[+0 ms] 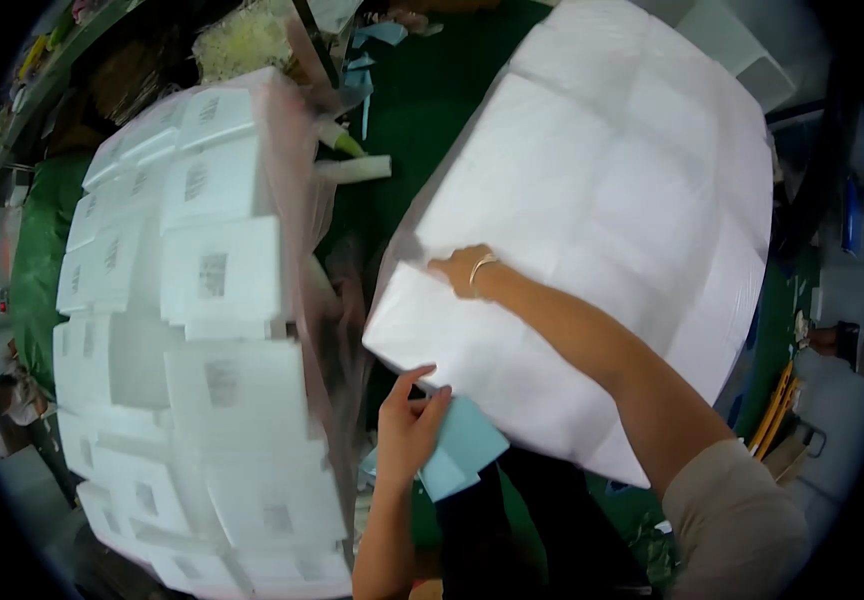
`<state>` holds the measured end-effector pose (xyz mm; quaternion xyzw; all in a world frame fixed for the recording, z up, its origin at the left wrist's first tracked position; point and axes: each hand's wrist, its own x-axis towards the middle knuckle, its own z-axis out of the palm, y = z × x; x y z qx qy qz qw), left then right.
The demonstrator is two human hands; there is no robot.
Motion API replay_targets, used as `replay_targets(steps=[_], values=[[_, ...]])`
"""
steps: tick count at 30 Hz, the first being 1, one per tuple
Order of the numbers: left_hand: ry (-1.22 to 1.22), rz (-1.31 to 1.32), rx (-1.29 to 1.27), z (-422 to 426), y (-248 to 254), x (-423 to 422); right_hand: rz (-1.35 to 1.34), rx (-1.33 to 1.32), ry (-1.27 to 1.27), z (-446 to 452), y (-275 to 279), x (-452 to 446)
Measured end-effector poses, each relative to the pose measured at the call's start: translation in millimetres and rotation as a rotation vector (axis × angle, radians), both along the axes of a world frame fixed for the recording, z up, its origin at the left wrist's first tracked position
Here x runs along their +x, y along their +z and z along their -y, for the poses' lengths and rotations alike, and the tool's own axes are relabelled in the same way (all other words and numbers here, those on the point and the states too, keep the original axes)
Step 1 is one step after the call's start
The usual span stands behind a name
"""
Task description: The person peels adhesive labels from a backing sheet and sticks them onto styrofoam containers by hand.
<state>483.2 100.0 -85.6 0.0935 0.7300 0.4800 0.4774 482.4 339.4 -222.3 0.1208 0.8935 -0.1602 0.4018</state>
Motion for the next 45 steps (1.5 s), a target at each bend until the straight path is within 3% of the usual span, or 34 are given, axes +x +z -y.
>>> replay_targets(steps=[1,4,5,7,9,10,12,13,14,15,16,17,18,21,23,25,27,29,31,32,34,35,37,39,42,45], values=[[-0.118,-0.203,-0.05,-18,-28,-16,-0.019,0.056,-0.031,1,5,-8],[-0.173,-0.228,-0.113,-65,-115,-45,0.282,0.028,0.054,0,7,-11],[-0.226,-0.229,-0.048,-76,-136,-49,0.273,0.037,0.092,1,7,-6],[-0.289,-0.215,0.026,-89,-169,-41,0.309,0.034,0.153,2,13,17],[-0.674,-0.416,-0.059,-87,-187,-29,0.351,0.027,0.192,0,23,40],[-0.671,-0.421,-0.053,-89,-183,-30,0.351,0.031,0.205,1,24,55],[-0.752,-0.307,-0.228,-92,-174,-34,0.553,0.05,0.15,-2,-23,125],[-0.653,-0.334,-0.174,-89,-175,-34,0.783,0.171,0.177,-9,-6,161],[-0.643,-0.34,-0.172,-89,-186,-37,0.767,0.272,0.339,-25,-7,230],[-0.595,-0.348,-0.13,-91,-200,-35,0.606,0.372,-0.057,-56,2,307],[-0.559,-0.346,-0.095,-86,-208,-27,0.642,0.498,-0.036,-90,24,346],[-0.563,-0.321,-0.126,-88,-196,-29,0.819,0.487,0.009,-132,42,372],[-0.567,-0.326,-0.142,-89,-198,-24,0.764,0.482,-0.068,-154,99,353],[-0.703,-0.358,-0.207,-110,-165,15,0.695,0.573,-0.041,-194,162,360],[-0.933,-0.184,0.024,-129,-137,75,0.683,0.557,-0.05,-181,214,351],[-1.109,-0.075,0.194,-131,-135,142,0.457,0.592,-0.146,-170,263,351],[-1.368,-0.145,0.237,-111,-130,179,0.344,0.64,-0.186,-175,297,386],[-1.771,-0.114,-0.071,-94,-113,188,0.22,0.784,-0.233,-198,309,445],[-1.789,-0.245,-0.078,-45,-98,187,0.252,0.984,-0.322,-250,331,520],[-1.7,-0.389,-0.08,-13,-94,184,0.294,1.116,-0.225,-285,345,582],[-1.801,-0.346,-0.342,9,-70,172,0.539,1.156,-0.393,-347,400,682],[-1.723,-0.409,-0.375,27,-72,167,0.662,1.188,-0.464,-371,428,724],[-1.618,-0.543,-0.499,67,-87,149,0.769,1.193,-0.555,-346,449,810],[-1.505,-0.702,-0.561,77,-85,125,0.816,1.091,-0.643,-272,430,897],[-1.392,-0.896,-0.65,52,-69,84,0.88,0.752,-0.751,-103,352,1008],[-1.219,-1.053,-0.645,37,-46,44,0.913,0.166,-0.756,112,255,1058]])
